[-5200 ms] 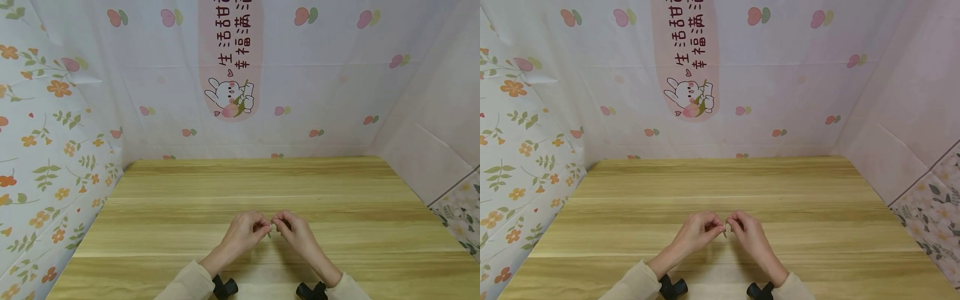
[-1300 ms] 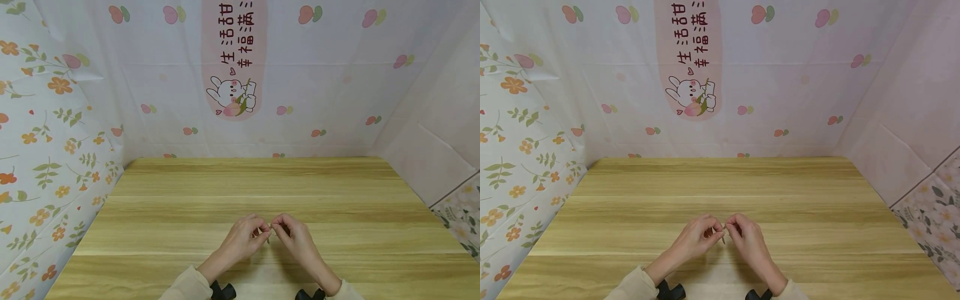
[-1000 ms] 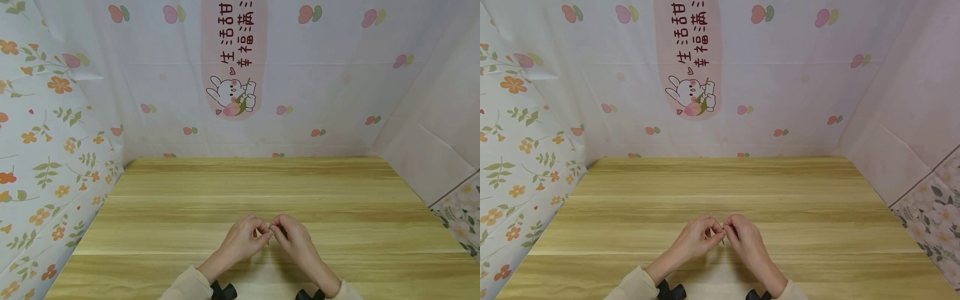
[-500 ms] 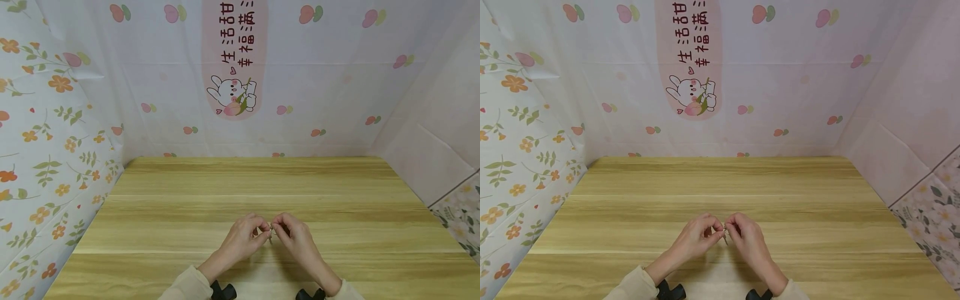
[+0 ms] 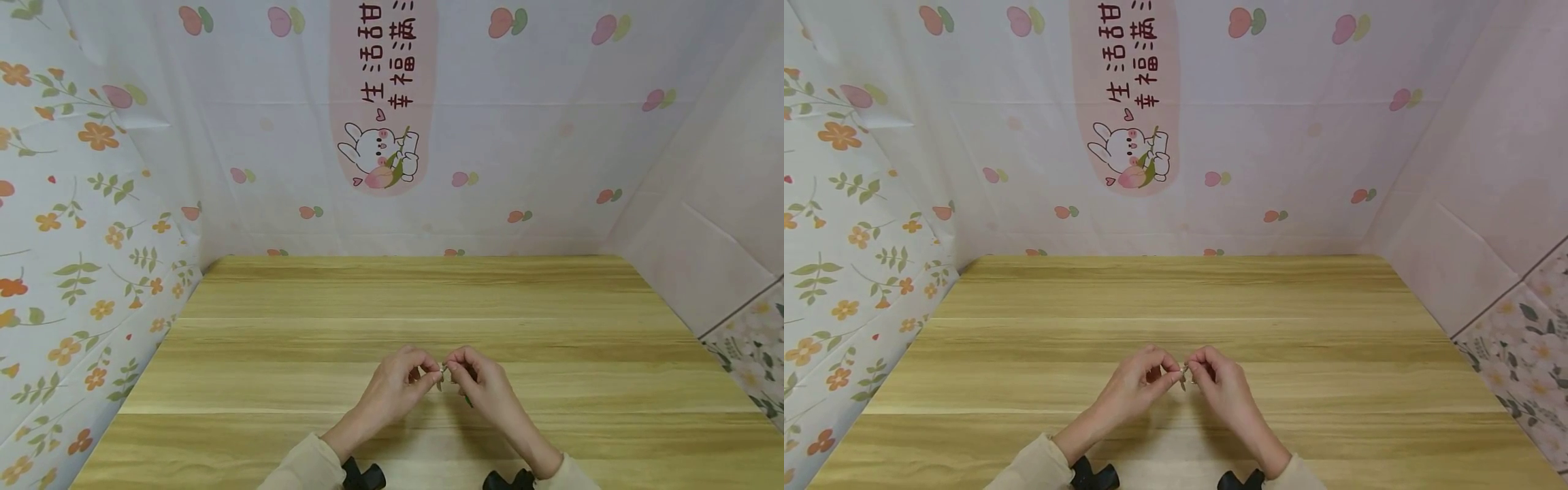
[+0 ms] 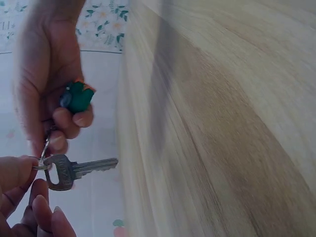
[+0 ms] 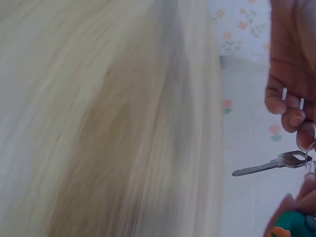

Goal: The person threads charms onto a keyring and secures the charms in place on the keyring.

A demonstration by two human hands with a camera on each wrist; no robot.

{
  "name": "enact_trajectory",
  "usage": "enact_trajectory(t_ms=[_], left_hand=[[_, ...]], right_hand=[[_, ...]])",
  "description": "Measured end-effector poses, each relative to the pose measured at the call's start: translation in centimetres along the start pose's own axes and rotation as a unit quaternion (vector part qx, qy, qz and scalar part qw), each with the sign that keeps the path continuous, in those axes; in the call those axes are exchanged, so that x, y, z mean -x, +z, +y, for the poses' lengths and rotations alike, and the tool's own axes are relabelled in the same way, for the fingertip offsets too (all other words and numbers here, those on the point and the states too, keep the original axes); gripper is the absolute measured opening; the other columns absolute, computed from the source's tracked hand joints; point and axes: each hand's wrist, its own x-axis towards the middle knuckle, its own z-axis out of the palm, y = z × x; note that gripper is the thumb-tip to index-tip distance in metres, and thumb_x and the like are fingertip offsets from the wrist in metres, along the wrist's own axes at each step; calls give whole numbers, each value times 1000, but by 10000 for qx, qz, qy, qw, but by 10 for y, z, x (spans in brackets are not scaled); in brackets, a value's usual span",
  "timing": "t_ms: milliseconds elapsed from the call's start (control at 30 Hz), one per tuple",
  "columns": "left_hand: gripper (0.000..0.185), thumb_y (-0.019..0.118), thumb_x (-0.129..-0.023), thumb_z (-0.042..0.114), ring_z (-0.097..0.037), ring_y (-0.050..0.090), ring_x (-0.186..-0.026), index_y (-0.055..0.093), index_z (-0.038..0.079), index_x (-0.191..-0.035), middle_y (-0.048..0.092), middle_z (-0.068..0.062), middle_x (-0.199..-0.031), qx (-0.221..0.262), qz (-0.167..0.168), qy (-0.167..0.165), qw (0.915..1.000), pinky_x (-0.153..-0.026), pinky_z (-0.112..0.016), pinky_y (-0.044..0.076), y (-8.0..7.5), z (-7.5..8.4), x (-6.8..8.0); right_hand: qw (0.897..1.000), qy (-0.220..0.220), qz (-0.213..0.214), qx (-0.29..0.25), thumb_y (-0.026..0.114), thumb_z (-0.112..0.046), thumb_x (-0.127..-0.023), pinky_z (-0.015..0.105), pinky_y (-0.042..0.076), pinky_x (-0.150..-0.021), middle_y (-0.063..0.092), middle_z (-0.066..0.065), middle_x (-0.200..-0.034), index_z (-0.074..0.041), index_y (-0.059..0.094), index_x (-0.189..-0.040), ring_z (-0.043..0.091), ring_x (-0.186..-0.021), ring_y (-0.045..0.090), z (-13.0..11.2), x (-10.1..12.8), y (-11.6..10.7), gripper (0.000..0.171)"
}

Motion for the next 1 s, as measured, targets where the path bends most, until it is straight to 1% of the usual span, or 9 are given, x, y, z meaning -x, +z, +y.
enact_trajectory(t_ms=[67, 133, 200, 300, 433, 600, 733, 867, 1000], left_hand=[[5, 66, -88, 16, -2, 50, -69, 66, 13, -84, 61, 2, -85, 247, 70, -87, 9996, -61, -17, 44, 0, -1, -1], [6, 65, -89, 17, -3, 50, -71, 66, 12, -85, 61, 1, -86, 525, 106, -213, 9983, -63, -18, 45, -1, -1, -2], [8, 64, -90, 18, -5, 51, -75, 66, 11, -86, 61, 0, -87, 789, 113, -377, 9961, -65, -19, 45, -2, -1, -3], [11, 61, -92, 19, -9, 53, -82, 65, 10, -88, 61, -1, -90, 1151, 121, -656, 9911, -70, -22, 46, -4, -1, -4], [12, 58, -94, 20, -14, 57, -92, 64, 9, -92, 62, -2, -95, 1469, 169, -907, 9848, -77, -25, 48, -6, -1, -6], [14, 54, -96, 19, -19, 60, -102, 59, 7, -97, 66, -6, -105, 1673, 149, -939, 9813, -85, -30, 50, -8, -3, -9], [14, 49, -98, 18, -23, 59, -109, 54, 5, -98, 65, -10, -110, 1591, -16, -813, 9839, -89, -34, 48, -8, -5, -10], [15, 45, -100, 20, -23, 57, -110, 51, 7, -97, 63, -8, -109, 1401, -231, -869, 9860, -85, -34, 45, -9, -6, -11], [15, 43, -101, 22, -19, 58, -100, 49, 8, -99, 61, -6, -102, 1362, -383, -1065, 9842, -81, -31, 45, -11, -7, -11]], right_hand=[[9969, 491, -424, -435, 50, -12, -98, 20, 39, -46, 53, 7, -77, 2, 57, -99, 6, -57, 46, 0, 0, -4, 16], [9910, 771, -806, -746, 48, -17, -99, 19, 39, -47, 53, 10, -81, 5, 54, -106, 7, -59, 47, 1, -1, -7, 24], [9859, 864, -1124, -890, 48, -20, -99, 20, 41, -50, 53, 10, -84, 7, 52, -110, 10, -63, 49, 2, -2, -11, 30], [9818, 797, -1483, -882, 51, -22, -98, 23, 47, -58, 56, 10, -89, 9, 49, -115, 14, -71, 54, 3, -3, -15, 35], [9791, 780, -1678, -840, 57, -19, -94, 28, 52, -69, 58, 11, -93, 11, 49, -116, 13, -79, 57, 3, -6, -20, 38], [9836, 618, -1581, -615, 59, -10, -92, 29, 53, -66, 57, 12, -93, 12, 51, -112, 9, -76, 55, 2, -8, -23, 31], [9922, 252, -1211, -125, 62, -3, -88, 25, 51, -59, 57, 11, -88, 10, 54, -105, 6, -67, 53, 3, -10, -23, 23], [9961, -26, -813, 328, 64, 1, -85, 21, 46, -55, 55, 12, -88, 7, 56, -98, 4, -66, 47, 6, -11, -23, 17], [9957, -153, -514, 758, 66, 4, -82, 20, 41, -56, 53, 9, -90, 0, 58, -94, 7, -68, 43, 8, -11, -22, 15]])
